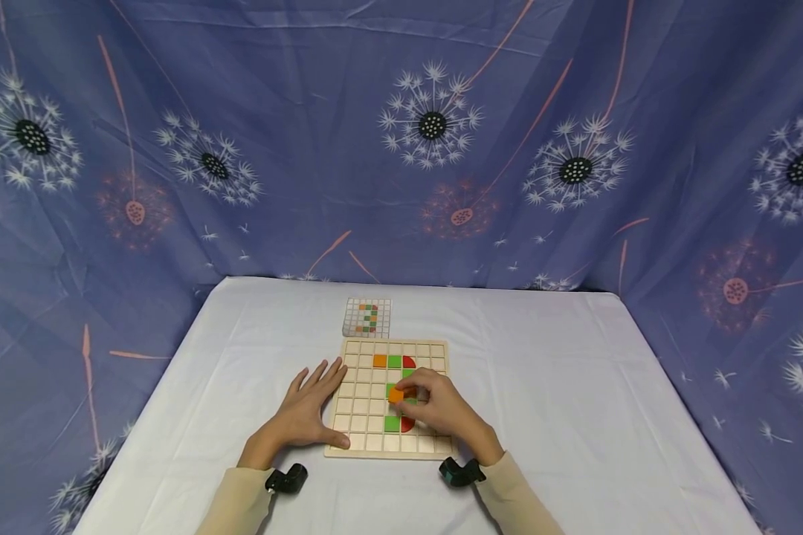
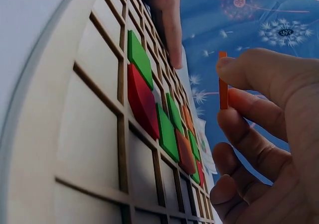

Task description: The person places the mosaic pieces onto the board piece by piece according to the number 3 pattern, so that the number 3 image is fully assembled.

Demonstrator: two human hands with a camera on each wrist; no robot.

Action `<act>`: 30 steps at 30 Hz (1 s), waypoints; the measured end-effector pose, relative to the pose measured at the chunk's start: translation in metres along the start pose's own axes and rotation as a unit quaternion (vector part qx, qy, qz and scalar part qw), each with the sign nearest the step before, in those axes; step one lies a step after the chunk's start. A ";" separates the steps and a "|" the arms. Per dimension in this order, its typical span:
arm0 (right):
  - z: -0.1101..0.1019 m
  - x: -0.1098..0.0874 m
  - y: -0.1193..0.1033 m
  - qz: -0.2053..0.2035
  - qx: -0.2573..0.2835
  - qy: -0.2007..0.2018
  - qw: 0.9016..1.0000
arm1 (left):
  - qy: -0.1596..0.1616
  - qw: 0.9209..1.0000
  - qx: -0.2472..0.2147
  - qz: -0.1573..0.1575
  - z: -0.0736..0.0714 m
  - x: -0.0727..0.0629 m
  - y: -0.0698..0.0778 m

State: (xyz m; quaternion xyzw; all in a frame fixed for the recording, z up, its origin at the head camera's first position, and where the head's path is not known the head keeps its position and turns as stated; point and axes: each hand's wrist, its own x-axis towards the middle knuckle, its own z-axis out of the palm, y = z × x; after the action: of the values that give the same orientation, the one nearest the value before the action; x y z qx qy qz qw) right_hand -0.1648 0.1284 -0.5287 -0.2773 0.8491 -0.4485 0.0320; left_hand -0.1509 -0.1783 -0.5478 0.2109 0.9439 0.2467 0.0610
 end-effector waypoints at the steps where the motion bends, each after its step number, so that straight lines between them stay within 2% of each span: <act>1: 0.001 0.000 -0.001 -0.001 -0.001 -0.002 1.000 | 0.000 1.000 0.000 -0.001 0.000 0.000 0.000; 13: 0.010 -0.001 -0.010 -0.016 -0.021 -0.022 0.999 | -0.007 1.000 0.001 -0.001 -0.003 -0.003 0.001; 19: 0.013 -0.001 -0.018 -0.020 -0.021 -0.048 0.998 | -0.008 1.000 0.005 0.000 -0.003 -0.001 0.001; 30: 0.025 -0.004 -0.027 -0.017 -0.079 -0.071 0.994 | -0.006 1.000 0.000 -0.006 -0.002 -0.002 0.003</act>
State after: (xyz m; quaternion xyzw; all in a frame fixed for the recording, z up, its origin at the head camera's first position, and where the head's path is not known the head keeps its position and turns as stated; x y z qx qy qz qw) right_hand -0.1424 0.1001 -0.5232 -0.3248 0.8724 -0.3598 0.0628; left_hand -0.1481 -0.1780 -0.5446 0.2069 0.9446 0.2455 0.0680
